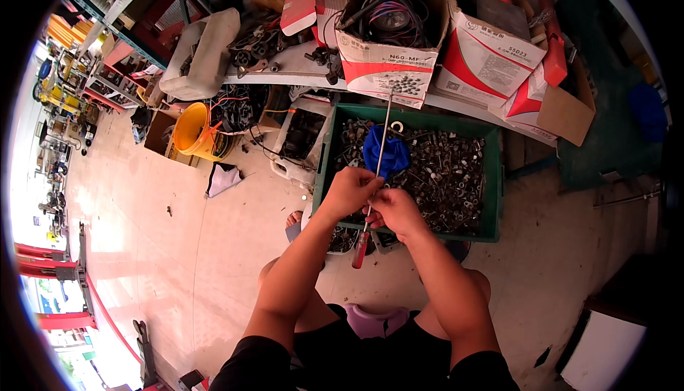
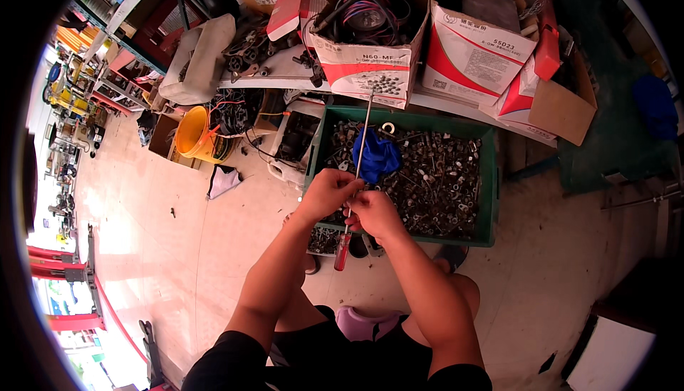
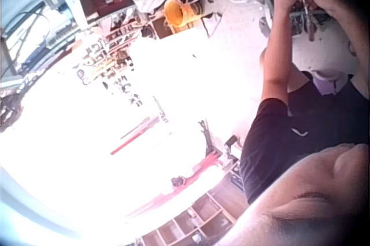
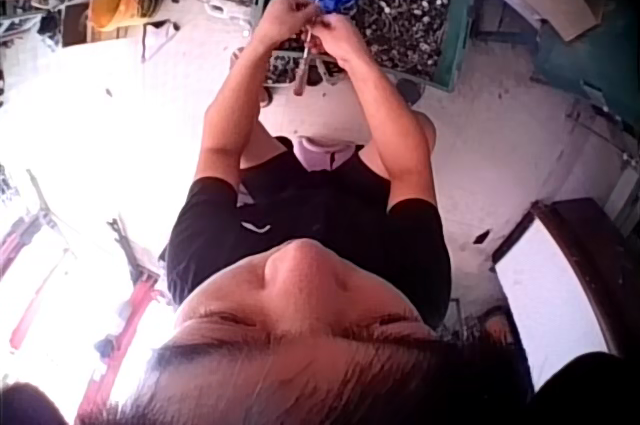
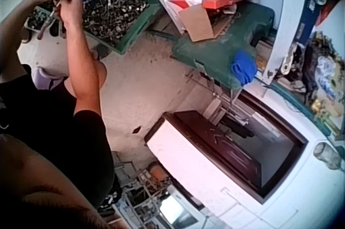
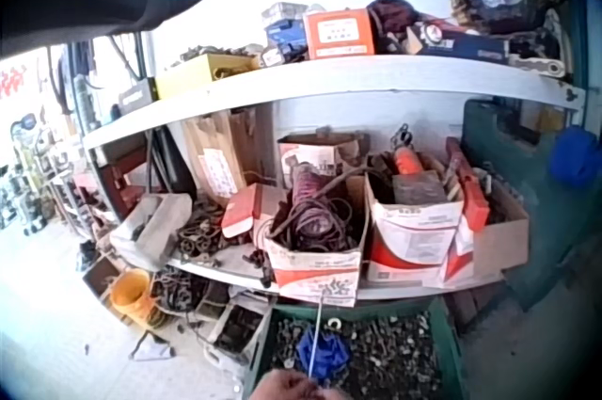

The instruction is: The person sits on a low stool and uses a screwdriver to thread a small metal nut onto the shaft. They repeatedly slide the nut up and down the screwdriver shaft, manipulating it with both hands over a green bin filled with hardware.

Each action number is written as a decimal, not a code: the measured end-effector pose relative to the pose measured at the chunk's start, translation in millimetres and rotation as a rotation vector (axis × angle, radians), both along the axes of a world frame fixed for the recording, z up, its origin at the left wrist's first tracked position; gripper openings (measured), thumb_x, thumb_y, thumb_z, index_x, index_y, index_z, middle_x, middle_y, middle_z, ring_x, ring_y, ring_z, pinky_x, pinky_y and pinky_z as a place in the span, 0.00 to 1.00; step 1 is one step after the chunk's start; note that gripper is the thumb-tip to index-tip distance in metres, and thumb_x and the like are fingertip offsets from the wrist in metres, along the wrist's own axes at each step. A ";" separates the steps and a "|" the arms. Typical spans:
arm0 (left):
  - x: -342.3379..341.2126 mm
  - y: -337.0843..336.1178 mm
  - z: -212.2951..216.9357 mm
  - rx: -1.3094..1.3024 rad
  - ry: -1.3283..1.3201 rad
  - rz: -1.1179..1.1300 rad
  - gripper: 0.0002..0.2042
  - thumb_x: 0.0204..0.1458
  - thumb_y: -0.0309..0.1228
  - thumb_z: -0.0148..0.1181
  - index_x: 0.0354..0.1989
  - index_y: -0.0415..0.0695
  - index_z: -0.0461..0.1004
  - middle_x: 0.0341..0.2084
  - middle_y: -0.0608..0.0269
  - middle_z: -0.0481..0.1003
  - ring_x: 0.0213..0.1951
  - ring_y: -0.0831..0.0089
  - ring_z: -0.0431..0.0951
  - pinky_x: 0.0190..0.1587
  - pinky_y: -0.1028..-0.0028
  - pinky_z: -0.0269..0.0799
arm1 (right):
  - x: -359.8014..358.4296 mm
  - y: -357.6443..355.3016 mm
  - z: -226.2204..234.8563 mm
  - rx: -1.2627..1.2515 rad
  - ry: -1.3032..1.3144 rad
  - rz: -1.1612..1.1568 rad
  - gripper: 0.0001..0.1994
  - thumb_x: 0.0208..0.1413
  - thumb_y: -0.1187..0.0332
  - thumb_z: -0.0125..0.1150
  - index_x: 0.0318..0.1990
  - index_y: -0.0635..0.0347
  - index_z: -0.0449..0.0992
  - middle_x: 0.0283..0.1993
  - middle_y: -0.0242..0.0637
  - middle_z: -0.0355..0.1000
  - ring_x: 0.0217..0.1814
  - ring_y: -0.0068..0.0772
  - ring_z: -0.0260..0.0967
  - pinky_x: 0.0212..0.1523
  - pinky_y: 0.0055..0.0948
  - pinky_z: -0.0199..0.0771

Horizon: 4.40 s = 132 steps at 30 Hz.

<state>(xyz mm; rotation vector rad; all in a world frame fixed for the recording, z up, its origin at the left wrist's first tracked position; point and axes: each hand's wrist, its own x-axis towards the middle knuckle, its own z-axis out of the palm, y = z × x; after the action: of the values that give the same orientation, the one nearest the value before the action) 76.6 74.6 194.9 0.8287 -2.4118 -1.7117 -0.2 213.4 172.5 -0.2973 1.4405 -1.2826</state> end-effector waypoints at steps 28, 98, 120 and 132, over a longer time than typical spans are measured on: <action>-3.2 6.9 -11.0 -0.109 0.039 0.050 0.12 0.53 0.33 0.67 0.25 0.35 0.81 0.15 0.63 0.76 0.17 0.80 0.72 0.22 0.75 0.67 | 6.3 -5.3 -4.6 0.097 0.118 -0.152 0.07 0.59 0.71 0.63 0.33 0.63 0.72 0.27 0.30 0.71 0.21 0.21 0.69 0.19 0.24 0.73; -6.0 5.4 -6.8 -0.202 -0.006 0.082 0.13 0.53 0.36 0.65 0.29 0.37 0.83 0.15 0.56 0.77 0.18 0.72 0.77 0.24 0.71 0.70 | 0.4 -4.6 -14.7 -0.001 0.111 -0.100 0.14 0.69 0.62 0.52 0.39 0.65 0.76 0.30 0.31 0.73 0.23 0.22 0.72 0.21 0.23 0.73; -6.1 3.5 7.7 -0.140 -0.025 0.068 0.17 0.57 0.40 0.62 0.31 0.34 0.82 0.18 0.60 0.77 0.21 0.74 0.75 0.27 0.72 0.69 | 5.9 -1.2 -7.5 0.049 0.279 -0.048 0.10 0.66 0.67 0.56 0.37 0.67 0.75 0.29 0.33 0.74 0.24 0.24 0.73 0.25 0.26 0.76; 7.5 -39.4 32.0 0.713 0.727 0.413 0.19 0.69 0.42 0.49 0.55 0.39 0.72 0.16 0.77 0.54 0.20 0.83 0.56 0.26 0.78 0.53 | 26.4 10.4 2.5 0.009 0.684 0.219 0.09 0.60 0.68 0.61 0.31 0.65 0.76 0.22 0.47 0.73 0.25 0.44 0.75 0.30 0.39 0.72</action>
<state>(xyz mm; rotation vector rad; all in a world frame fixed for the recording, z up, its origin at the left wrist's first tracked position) 84.0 35.2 226.9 0.5348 -1.0931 -2.1751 26.2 223.9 175.1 -0.9276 1.9129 -1.0335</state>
